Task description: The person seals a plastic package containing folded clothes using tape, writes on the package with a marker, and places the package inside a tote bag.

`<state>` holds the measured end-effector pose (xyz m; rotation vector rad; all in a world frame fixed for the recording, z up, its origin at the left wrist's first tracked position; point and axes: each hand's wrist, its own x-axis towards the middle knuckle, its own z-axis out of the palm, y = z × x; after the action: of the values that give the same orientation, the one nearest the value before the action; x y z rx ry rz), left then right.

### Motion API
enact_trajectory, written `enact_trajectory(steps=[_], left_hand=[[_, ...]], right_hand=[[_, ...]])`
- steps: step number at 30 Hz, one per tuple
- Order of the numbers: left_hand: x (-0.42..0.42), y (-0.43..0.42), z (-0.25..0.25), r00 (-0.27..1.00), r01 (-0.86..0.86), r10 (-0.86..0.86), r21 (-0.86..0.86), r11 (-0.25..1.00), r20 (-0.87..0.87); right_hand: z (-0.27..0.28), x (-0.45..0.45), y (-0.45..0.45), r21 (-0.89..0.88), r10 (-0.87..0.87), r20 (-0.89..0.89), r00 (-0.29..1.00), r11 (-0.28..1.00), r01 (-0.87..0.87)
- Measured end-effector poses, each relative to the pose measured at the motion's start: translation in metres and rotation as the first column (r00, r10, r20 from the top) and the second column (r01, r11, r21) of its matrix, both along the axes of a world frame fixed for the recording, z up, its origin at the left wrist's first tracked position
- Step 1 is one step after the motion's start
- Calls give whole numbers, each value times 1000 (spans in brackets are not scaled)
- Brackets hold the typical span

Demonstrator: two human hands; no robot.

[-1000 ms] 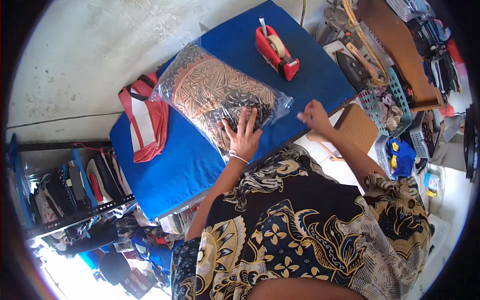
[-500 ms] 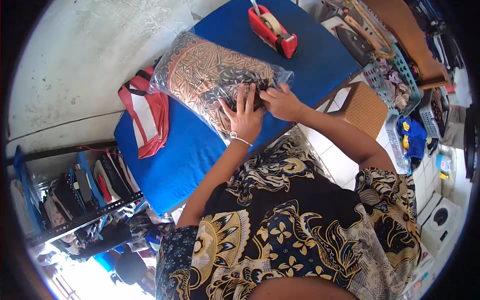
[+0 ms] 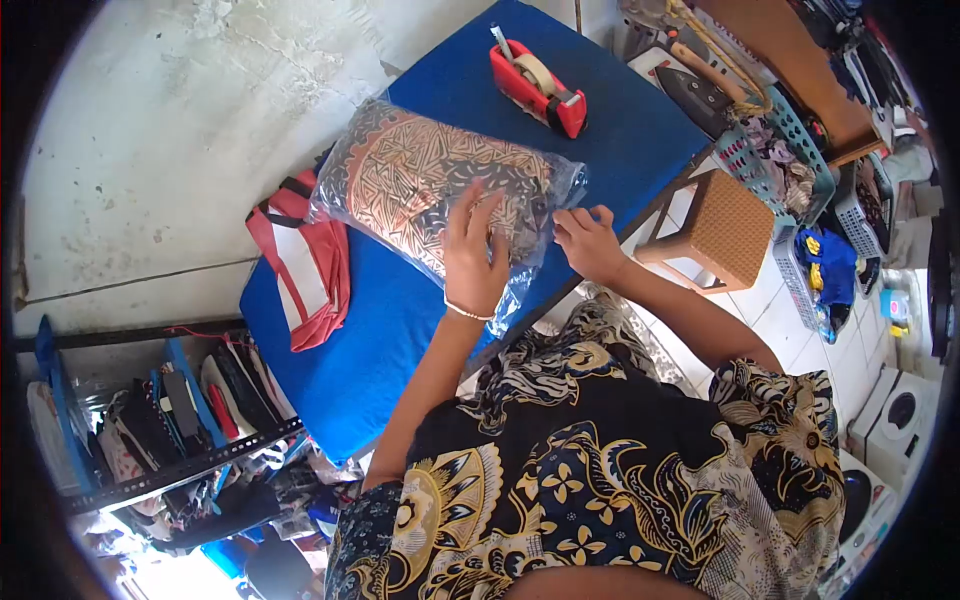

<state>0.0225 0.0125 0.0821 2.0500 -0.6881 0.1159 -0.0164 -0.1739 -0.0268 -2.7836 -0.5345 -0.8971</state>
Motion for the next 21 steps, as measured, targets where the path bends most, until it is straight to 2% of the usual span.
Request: enact_trajectory(steps=[2, 3, 6, 10, 19, 21], left_hand=[[1, 0, -3, 957, -218, 156, 254, 942, 243], [2, -2, -7, 958, -214, 150, 257, 943, 246], [2, -8, -20, 923, -326, 194, 410, 852, 331], [2, -13, -29, 909, -359, 205, 435, 825, 362], [2, -16, -37, 886, -417, 187, 555, 719, 424], [2, -18, -38, 880, -425, 178, 564, 708, 439]], right_hand=[[-1, -4, -1, 14, -9, 6, 1000, 1000, 9], [-2, -6, -2, 27, -16, 7, 1000, 1000, 15], [-5, -11, -3, 39, -21, 18, 1000, 999, 20], [-6, -13, -8, 71, -18, 40, 999, 997, 16], [-17, -13, -25, 116, 105, 71, 992, 987, -112], [-18, -12, -29, 64, 143, 81, 986, 987, -148]])
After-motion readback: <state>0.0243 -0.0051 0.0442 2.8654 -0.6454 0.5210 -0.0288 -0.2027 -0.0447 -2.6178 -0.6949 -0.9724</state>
